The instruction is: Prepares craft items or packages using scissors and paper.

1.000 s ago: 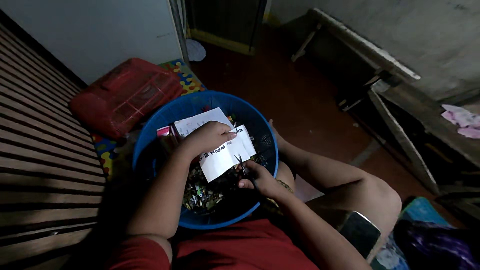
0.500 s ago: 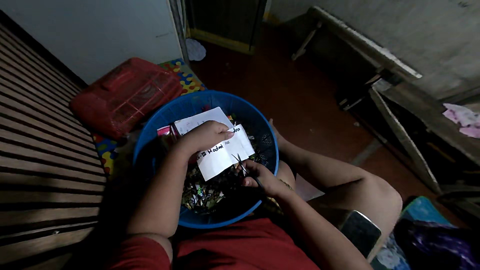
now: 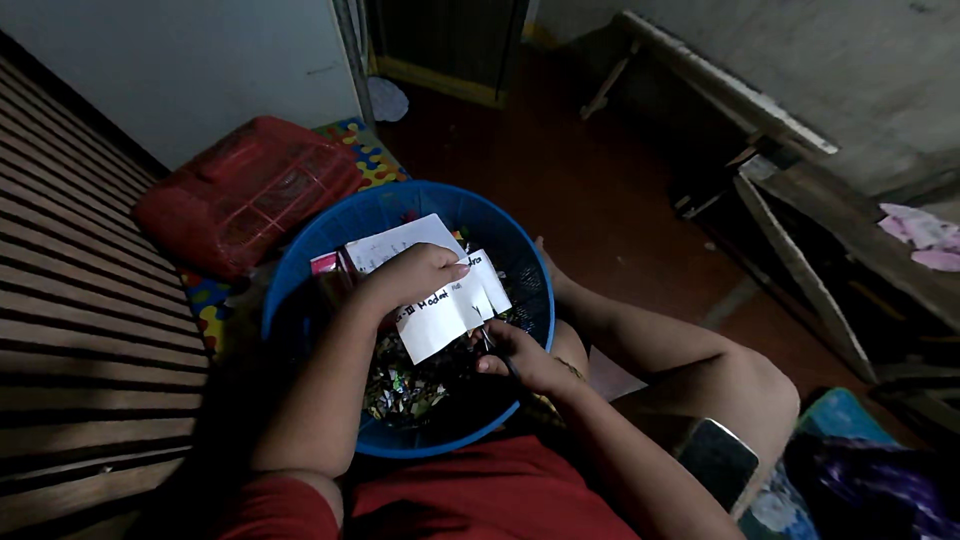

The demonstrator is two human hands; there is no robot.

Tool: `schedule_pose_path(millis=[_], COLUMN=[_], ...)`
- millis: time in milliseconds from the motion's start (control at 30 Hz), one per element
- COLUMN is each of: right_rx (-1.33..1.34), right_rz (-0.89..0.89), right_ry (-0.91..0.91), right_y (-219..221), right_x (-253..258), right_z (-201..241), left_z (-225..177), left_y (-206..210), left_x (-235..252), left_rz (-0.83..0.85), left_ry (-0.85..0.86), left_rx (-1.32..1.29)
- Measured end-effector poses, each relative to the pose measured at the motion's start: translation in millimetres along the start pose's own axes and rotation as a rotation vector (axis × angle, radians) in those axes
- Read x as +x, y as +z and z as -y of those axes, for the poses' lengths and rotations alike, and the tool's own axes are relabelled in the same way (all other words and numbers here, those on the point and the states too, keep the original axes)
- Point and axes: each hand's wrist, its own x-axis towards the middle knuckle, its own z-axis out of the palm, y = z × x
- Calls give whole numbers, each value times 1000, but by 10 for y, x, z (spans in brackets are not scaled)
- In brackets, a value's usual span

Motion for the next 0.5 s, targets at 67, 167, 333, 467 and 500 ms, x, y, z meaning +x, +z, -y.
schedule_pose_path(millis=[67, 167, 333, 467, 500], right_rx=[-21, -9, -26, -38, -3], right_rz=[1, 3, 19, 2, 1], right_ry=[6, 16, -20, 15, 19], right_y=[-4, -10, -9, -9, -17], right_x=[1, 8, 8, 7, 8], right_z=[5, 3, -9, 2, 2], left_z=[-26, -12, 50, 25, 17], left_y=[-7, -36, -5, 1, -22], left_x=[-8, -21, 12, 11, 0], left_rz=[1, -11, -23, -27, -26], left_ry=[5, 17, 5, 13, 8], left_rx=[12, 17, 32, 34, 25])
